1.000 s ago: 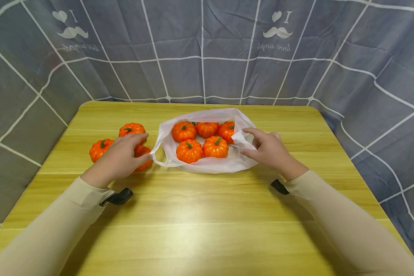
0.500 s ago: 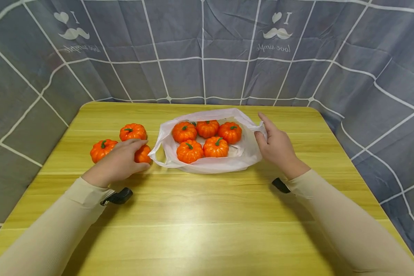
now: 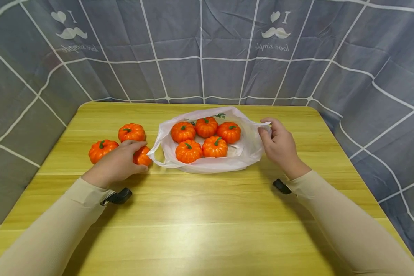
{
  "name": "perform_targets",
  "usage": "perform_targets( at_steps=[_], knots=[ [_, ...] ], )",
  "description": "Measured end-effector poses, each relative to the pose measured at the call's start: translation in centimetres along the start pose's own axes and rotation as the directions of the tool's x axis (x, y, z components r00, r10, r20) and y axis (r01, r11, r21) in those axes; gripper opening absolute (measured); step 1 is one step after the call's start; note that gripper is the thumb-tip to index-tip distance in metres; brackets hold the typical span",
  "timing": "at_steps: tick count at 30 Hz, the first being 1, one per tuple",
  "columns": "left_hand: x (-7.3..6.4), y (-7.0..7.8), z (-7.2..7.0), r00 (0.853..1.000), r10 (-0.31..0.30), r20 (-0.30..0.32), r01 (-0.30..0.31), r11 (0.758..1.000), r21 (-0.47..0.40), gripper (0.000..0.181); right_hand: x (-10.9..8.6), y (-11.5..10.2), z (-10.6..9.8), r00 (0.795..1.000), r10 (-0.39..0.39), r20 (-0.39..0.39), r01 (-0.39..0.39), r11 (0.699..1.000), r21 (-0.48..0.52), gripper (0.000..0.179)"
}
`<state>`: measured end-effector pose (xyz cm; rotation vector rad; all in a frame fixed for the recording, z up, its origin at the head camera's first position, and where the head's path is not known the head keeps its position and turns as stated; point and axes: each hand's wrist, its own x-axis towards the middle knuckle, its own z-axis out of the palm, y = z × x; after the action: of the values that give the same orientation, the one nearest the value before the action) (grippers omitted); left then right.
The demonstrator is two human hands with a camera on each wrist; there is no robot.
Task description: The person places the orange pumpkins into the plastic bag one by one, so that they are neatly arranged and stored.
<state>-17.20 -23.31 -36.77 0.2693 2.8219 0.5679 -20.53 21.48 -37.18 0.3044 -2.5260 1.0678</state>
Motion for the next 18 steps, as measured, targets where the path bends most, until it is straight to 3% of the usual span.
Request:
perform_targets(
  at_steps=[6, 9, 14, 18],
  knots=[
    [-0.9, 0.8, -1.8, 0.996, 0.005, -0.086, -0.003, 1.000, 0.028, 0.084, 0.1, 0.2, -0.2, 1.000, 0.009, -0.005, -0.009, 1.000, 0.025, 0.038],
    [-1.5, 2.0, -2.8, 0.989, 0.041, -0.146, -0.039, 0.999, 0.016, 0.082, 0.2, 0.2, -0.3, 1.000, 0.010, -0.002, -0.010, 0.999, 0.037, 0.039],
    [-2.5, 5.7, -4.1, 0.968, 0.119, -0.222, -0.126, 0.992, -0.015, 0.081, 0.1, 0.0, -0.3, 1.000, 0.014, 0.003, -0.014, 0.996, 0.084, 0.040],
    [-1.8, 9.3, -3.9, 0.941, 0.238, -0.240, -0.252, 0.967, -0.029, 0.078, 0.1, 0.0, -0.3, 1.000, 0.025, 0.000, -0.025, 0.992, 0.121, 0.041]
  ],
)
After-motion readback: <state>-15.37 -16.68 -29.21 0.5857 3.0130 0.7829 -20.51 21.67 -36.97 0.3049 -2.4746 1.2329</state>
